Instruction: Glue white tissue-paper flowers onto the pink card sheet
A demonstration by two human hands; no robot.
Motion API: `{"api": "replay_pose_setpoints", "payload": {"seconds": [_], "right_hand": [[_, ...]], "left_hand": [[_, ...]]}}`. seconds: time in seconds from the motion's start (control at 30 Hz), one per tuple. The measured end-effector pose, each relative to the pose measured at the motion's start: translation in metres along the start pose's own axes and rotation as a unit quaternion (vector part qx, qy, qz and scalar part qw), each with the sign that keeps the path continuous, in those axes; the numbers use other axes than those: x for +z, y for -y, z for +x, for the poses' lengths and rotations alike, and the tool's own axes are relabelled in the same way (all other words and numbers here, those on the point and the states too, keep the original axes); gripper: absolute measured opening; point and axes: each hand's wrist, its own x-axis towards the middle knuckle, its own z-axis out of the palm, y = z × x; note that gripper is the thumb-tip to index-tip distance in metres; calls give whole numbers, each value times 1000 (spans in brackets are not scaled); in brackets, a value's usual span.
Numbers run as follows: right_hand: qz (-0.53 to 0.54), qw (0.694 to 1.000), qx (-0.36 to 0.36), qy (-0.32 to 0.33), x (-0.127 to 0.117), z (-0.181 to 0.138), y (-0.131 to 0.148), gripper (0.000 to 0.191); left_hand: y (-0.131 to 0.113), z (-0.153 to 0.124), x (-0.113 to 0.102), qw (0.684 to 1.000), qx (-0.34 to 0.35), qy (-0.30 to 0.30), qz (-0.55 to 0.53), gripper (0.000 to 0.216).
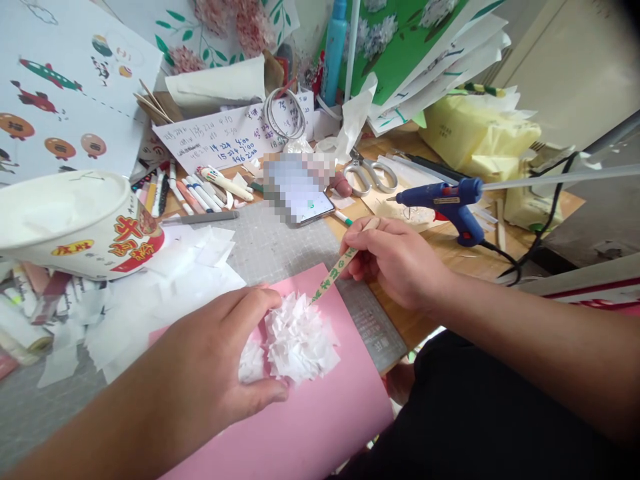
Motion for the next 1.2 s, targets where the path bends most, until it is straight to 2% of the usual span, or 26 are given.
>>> {"api": "replay_pose_setpoints", "payload": {"seconds": [0.2, 0.37, 0.53, 0.6, 0.7, 0.77, 0.97, 1.03, 1.2], "right_hand": [[-9, 1000, -17, -3, -5, -1, 4, 14], [-54, 995, -47, 69, -1, -5, 5, 22], [-155, 979, -76, 110, 3, -8, 5, 32], [-133, 985, -53, 98, 1, -6, 5, 29], [-33, 998, -11, 45, -3, -1, 4, 20], [-3, 1000, -4, 22, -5, 0, 4, 18], [-100, 990, -61, 76, -1, -4, 6, 28], [-102, 990, -58, 81, -1, -3, 6, 26], [10, 999, -33, -9, -8, 6, 6, 12]], "left_hand": [[2, -2, 1, 1000, 3, 9, 21, 82], [-4, -1, 2, 1000, -2, -29, 9, 78], [2, -2, 2, 1000, 6, -17, 0, 79], [5, -2, 3, 1000, 13, -6, 2, 80], [7, -2, 2, 1000, 18, 2, 11, 79], [5, -1, 2, 1000, 25, -1, 18, 78], [5, -1, 0, 1000, 24, 5, 8, 80], [7, -2, 0, 1000, 23, 15, 4, 79], [9, -4, 0, 999, 10, 41, 6, 79]]}}
